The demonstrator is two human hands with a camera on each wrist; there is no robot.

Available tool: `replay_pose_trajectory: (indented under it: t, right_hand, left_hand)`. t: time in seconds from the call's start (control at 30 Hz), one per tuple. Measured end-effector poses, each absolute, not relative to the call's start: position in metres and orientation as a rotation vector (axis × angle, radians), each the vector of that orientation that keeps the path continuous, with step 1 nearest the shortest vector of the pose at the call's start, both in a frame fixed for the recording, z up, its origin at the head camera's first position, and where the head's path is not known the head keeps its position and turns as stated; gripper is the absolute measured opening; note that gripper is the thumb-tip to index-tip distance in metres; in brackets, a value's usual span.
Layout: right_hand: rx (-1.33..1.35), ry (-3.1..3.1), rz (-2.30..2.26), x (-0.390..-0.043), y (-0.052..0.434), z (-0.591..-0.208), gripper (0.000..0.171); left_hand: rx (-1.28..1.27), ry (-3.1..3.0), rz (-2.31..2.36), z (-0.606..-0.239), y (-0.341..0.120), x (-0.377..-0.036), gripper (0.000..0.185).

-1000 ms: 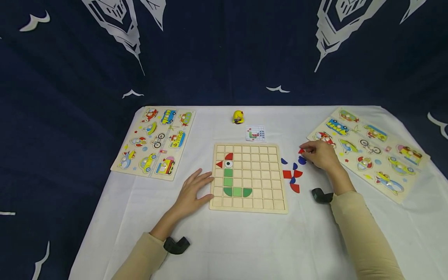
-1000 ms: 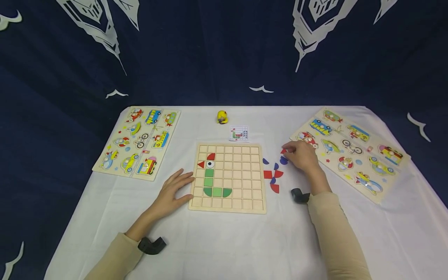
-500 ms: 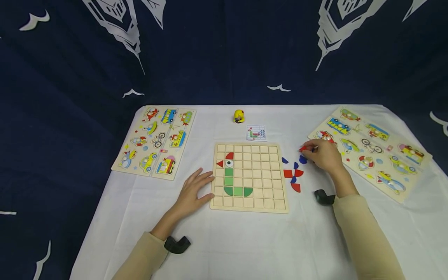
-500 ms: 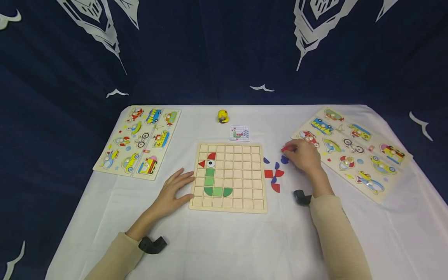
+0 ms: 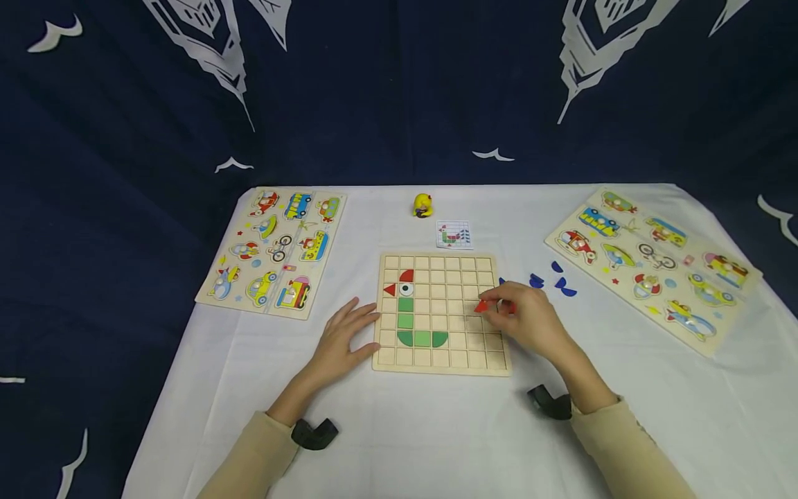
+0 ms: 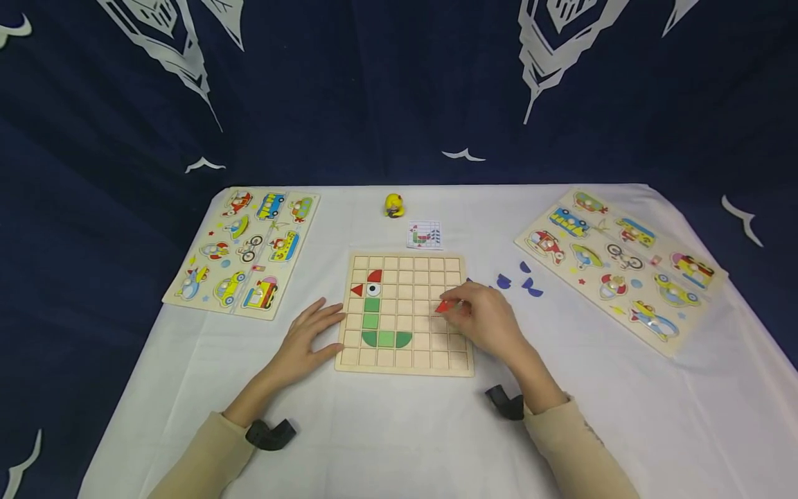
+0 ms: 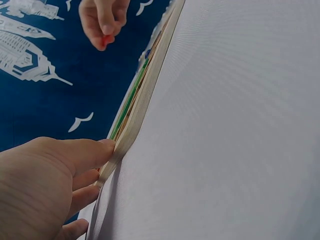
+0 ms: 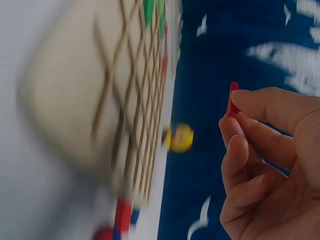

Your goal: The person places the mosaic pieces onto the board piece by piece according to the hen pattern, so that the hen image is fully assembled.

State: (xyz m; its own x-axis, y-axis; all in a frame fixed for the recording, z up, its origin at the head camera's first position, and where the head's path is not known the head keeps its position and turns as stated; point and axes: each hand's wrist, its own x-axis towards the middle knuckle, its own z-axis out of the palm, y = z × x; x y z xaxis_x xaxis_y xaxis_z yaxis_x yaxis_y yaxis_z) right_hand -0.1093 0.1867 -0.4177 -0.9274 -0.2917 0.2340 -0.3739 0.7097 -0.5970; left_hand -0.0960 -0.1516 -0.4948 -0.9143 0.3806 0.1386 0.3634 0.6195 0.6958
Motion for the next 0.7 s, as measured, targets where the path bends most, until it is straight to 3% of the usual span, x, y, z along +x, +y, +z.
replay_pose_trajectory:
  t: [0.33, 0.7]
  right_hand:
    - [0.708, -2.783, 1.167, -0.082, 0.132, -0.431, 0.021]
    - [0.712, -2.848, 1.105, -0.075, 0.113, -0.449, 0.016]
  left_hand:
    - [0.647, 2.808, 1.197, -0.494, -0.151, -0.097, 0.053]
    - [0.646, 2.809, 1.186, -0.494, -0.15, -0.098, 0.053]
